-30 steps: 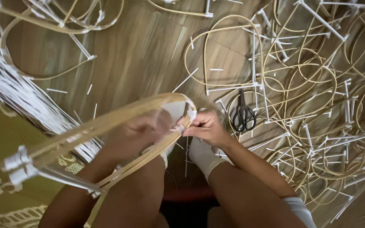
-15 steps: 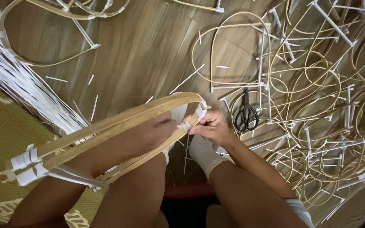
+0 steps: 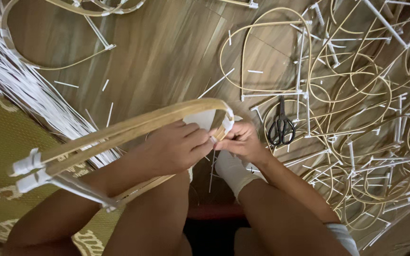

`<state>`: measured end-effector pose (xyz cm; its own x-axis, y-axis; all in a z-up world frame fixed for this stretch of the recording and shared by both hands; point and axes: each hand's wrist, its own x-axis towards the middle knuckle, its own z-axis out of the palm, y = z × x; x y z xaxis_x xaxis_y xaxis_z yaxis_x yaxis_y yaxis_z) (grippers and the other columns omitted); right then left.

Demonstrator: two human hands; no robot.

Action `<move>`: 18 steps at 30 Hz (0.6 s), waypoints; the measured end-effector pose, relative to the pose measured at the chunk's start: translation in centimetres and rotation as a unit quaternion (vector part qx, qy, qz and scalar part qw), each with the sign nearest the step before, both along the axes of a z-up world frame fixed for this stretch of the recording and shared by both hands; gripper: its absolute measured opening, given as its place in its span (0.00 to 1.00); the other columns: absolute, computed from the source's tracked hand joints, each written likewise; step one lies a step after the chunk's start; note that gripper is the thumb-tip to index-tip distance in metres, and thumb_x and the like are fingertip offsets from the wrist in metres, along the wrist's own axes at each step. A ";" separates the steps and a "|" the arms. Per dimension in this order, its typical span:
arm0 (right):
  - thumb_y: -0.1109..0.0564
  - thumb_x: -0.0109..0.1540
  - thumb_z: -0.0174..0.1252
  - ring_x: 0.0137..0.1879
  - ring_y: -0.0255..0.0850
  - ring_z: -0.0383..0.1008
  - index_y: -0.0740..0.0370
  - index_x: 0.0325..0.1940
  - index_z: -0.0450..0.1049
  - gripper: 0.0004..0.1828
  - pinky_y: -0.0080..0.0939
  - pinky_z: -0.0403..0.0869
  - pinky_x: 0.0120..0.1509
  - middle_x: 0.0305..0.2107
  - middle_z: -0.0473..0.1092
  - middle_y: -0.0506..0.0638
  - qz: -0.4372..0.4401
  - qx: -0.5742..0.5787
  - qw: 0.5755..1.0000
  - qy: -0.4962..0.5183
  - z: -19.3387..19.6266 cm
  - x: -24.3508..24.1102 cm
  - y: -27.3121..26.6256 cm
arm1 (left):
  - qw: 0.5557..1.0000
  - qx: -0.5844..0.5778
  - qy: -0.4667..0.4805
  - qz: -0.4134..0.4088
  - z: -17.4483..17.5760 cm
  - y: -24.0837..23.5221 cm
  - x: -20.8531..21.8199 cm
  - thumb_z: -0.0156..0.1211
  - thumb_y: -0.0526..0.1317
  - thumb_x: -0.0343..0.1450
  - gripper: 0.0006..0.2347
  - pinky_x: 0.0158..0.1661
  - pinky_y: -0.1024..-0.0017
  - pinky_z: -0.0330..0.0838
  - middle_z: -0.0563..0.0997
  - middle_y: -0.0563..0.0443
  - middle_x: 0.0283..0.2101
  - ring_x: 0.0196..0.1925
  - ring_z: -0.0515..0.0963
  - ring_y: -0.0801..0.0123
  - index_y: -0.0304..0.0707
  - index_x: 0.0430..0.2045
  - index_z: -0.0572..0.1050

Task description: The person sits on the floor and assembles small wire frames by wrapping white plastic ties around curved wooden pieces. They use scissors to cut the ties and continue the process with multiple frames.

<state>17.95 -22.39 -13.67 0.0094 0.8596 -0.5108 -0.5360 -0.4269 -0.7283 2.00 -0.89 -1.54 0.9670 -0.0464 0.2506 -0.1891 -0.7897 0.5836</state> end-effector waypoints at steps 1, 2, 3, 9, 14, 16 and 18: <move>0.70 0.61 0.67 0.35 0.31 0.71 0.73 0.56 0.78 0.18 0.31 0.68 0.39 0.37 0.79 0.56 -0.007 0.045 0.999 0.011 0.1 0.0 0.1 | 1.000 -0.007 -0.003 0.009 0.2 0.0 -0.1 0.63 0.35 0.65 0.10 0.38 0.69 0.71 0.73 0.53 0.36 0.39 0.76 0.66 0.35 0.39 0.77; 0.70 0.62 0.67 0.41 0.32 0.75 0.73 0.56 0.78 0.18 0.32 0.72 0.46 0.40 0.79 0.56 -0.016 0.089 0.996 0.024 0.2 -0.1 0.3 | 1.000 0.002 -0.004 0.010 0.5 0.3 -0.4 0.63 0.35 0.67 0.09 0.39 0.69 0.71 0.72 0.53 0.36 0.39 0.75 0.66 0.35 0.39 0.77; 0.69 0.63 0.66 0.48 0.33 0.79 0.72 0.56 0.77 0.17 0.33 0.77 0.53 0.43 0.80 0.55 -0.024 0.133 0.990 0.037 0.3 -0.2 0.4 | 1.000 0.011 -0.004 0.010 0.8 0.5 -0.8 0.63 0.34 0.68 0.09 0.40 0.69 0.71 0.72 0.54 0.36 0.39 0.75 0.67 0.35 0.40 0.77; 0.69 0.62 0.65 0.49 0.35 0.80 0.71 0.55 0.76 0.17 0.36 0.79 0.57 0.44 0.80 0.55 -0.042 0.129 0.990 0.044 0.6 -0.1 0.5 | 1.000 -0.004 -0.010 -0.014 1.0 1.0 -1.2 0.62 0.33 0.66 0.13 0.42 0.66 0.71 0.72 0.52 0.36 0.39 0.75 0.65 0.32 0.44 0.78; 0.70 0.63 0.66 0.35 0.31 0.72 0.74 0.53 0.79 0.14 0.30 0.69 0.39 0.33 0.77 0.55 -0.011 0.030 0.999 0.008 0.3 -0.6 -0.2 | 0.998 -0.007 -0.062 -0.014 -1.1 -0.1 -0.1 0.63 0.34 0.64 0.12 0.46 0.59 0.72 0.75 0.49 0.39 0.40 0.75 0.62 0.31 0.39 0.76; 0.69 0.62 0.67 0.30 0.29 0.69 0.74 0.53 0.79 0.14 0.27 0.66 0.32 0.31 0.77 0.54 -0.010 0.030 0.999 -0.008 0.2 -0.7 -0.3 | 0.998 -0.006 -0.059 0.000 -1.4 -0.1 -0.2 0.63 0.34 0.63 0.11 0.48 0.56 0.73 0.76 0.46 0.41 0.41 0.76 0.60 0.31 0.37 0.76; 0.68 0.60 0.67 0.34 0.27 0.73 0.71 0.53 0.78 0.17 0.26 0.69 0.35 0.36 0.80 0.51 -0.016 0.061 0.998 -0.006 0.1 -0.6 -0.3 | 0.998 -0.005 -0.061 -0.005 -1.3 0.1 -0.7 0.64 0.34 0.66 0.10 0.44 0.60 0.70 0.75 0.49 0.39 0.38 0.74 0.62 0.31 0.39 0.77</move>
<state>17.39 -22.69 -13.53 0.0435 0.9146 -0.4020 -0.5394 -0.3172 -0.7800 1.28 -0.77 -2.84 0.9284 -0.0538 0.3676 -0.2681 -0.7820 0.5626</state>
